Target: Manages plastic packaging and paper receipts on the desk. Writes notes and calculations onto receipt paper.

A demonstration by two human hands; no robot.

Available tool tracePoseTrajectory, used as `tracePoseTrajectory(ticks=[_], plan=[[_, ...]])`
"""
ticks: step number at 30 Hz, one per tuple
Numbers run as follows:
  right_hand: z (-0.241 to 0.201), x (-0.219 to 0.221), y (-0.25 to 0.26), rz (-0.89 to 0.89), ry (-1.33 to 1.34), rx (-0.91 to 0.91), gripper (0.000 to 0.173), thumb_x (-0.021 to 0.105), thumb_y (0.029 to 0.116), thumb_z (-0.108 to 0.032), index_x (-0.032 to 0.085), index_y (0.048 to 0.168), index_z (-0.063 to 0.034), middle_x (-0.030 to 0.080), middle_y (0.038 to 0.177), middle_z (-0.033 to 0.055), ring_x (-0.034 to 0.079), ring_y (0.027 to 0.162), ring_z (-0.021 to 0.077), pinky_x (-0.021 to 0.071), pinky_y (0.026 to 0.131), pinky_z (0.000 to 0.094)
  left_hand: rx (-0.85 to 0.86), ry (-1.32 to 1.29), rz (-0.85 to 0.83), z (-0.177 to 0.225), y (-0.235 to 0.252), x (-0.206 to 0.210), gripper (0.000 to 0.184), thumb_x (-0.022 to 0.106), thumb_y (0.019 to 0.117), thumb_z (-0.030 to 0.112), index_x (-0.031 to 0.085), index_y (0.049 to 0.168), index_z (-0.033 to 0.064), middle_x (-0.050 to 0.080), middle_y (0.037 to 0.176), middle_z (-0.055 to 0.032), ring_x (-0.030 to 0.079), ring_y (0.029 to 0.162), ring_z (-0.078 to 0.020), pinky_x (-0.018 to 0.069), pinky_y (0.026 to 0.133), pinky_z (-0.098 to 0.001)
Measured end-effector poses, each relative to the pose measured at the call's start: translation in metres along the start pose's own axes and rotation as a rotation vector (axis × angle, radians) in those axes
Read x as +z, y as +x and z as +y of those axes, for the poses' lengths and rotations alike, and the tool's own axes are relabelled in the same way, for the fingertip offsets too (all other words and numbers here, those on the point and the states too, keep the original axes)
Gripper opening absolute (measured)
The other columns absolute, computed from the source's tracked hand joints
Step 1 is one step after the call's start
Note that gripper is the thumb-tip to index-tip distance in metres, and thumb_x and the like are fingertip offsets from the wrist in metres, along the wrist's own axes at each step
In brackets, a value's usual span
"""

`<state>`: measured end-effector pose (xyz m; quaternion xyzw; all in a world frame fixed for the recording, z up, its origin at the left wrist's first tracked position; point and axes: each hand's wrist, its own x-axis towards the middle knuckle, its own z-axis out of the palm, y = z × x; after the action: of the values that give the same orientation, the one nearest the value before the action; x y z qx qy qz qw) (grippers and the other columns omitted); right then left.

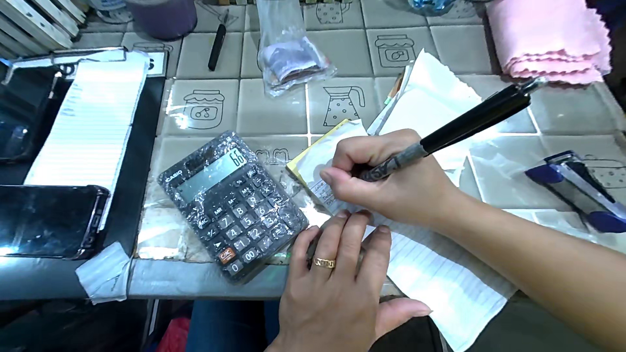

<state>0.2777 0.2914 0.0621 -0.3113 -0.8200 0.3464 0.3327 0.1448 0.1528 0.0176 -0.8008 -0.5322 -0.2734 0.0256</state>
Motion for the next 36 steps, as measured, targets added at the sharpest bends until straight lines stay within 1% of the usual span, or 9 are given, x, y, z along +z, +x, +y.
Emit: tracePoseTrajectory(ticks=[4,9,15,24,28,31,36], plan=[[0.000,-0.001,0.000,-0.004,-0.013,0.005,0.026,0.061,0.0936,-0.012,0.056,0.068,-0.0142,0.047,0.059,-0.0095,0.043,0.051,-0.0060,0.0295,0.044,0.0116,0.002,-0.004,0.005,0.000,0.000,0.000,0.076,0.045,0.0897,0.080,0.067,0.133,0.0223,0.057,0.146,-0.0061,0.048,0.140,-0.0213,0.0320,0.116,-0.0449],[0.001,-0.001,0.001,-0.005,-0.020,-0.025,0.027,0.060,0.0937,-0.011,0.054,0.068,-0.0131,0.046,0.060,-0.0084,0.041,0.052,-0.0052,0.0277,0.045,0.0126,0.002,-0.003,0.007,0.000,-0.001,0.000,0.076,0.045,0.0896,0.080,0.067,0.133,0.0223,0.058,0.145,-0.0062,0.048,0.139,-0.0214,0.0325,0.116,-0.0451],[0.001,-0.001,0.001,0.006,-0.008,-0.015,0.026,0.060,0.0948,-0.010,0.055,0.069,-0.0128,0.046,0.060,-0.0088,0.041,0.052,-0.0055,0.0285,0.045,0.0120,0.004,-0.009,0.004,0.000,0.000,0.000,0.075,0.046,0.0893,0.080,0.067,0.133,0.0224,0.057,0.146,-0.0063,0.047,0.140,-0.0210,0.0309,0.117,-0.0447],[0.001,-0.002,0.001,0.004,-0.007,-0.002,0.028,0.059,0.0937,-0.011,0.053,0.067,-0.0141,0.045,0.059,-0.0090,0.040,0.051,-0.0052,0.0270,0.045,0.0125,0.009,-0.011,0.010,-0.001,-0.001,0.001,0.075,0.048,0.0890,0.079,0.068,0.132,0.0220,0.057,0.146,-0.0063,0.047,0.140,-0.0214,0.0313,0.117,-0.0450],[0.005,-0.011,0.003,0.059,-0.039,0.076,0.028,0.058,0.0958,-0.016,0.053,0.069,-0.0175,0.046,0.060,-0.0107,0.042,0.052,-0.0054,0.0296,0.045,0.0126,0.012,-0.009,0.005,-0.001,-0.001,0.001,0.075,0.047,0.0896,0.079,0.066,0.134,0.0219,0.057,0.147,-0.0064,0.047,0.141,-0.0213,0.0317,0.117,-0.0448],[0.008,-0.017,0.006,0.048,-0.050,0.141,0.029,0.058,0.0949,-0.019,0.051,0.067,-0.0203,0.044,0.057,-0.0115,0.040,0.048,-0.0047,0.0276,0.042,0.0142,0.008,-0.006,0.000,-0.001,-0.001,0.001,0.075,0.046,0.0895,0.080,0.066,0.135,0.0225,0.056,0.147,-0.0060,0.047,0.141,-0.0210,0.0314,0.117,-0.0450],[0.009,-0.015,0.005,0.035,-0.054,0.087,0.027,0.058,0.0936,-0.015,0.051,0.067,-0.0180,0.043,0.058,-0.0106,0.039,0.050,-0.0048,0.0264,0.044,0.0136,0.013,-0.008,0.005,-0.001,-0.001,0.001,0.075,0.046,0.0902,0.079,0.066,0.136,0.0219,0.056,0.148,-0.0067,0.047,0.141,-0.0211,0.0320,0.117,-0.0446]])
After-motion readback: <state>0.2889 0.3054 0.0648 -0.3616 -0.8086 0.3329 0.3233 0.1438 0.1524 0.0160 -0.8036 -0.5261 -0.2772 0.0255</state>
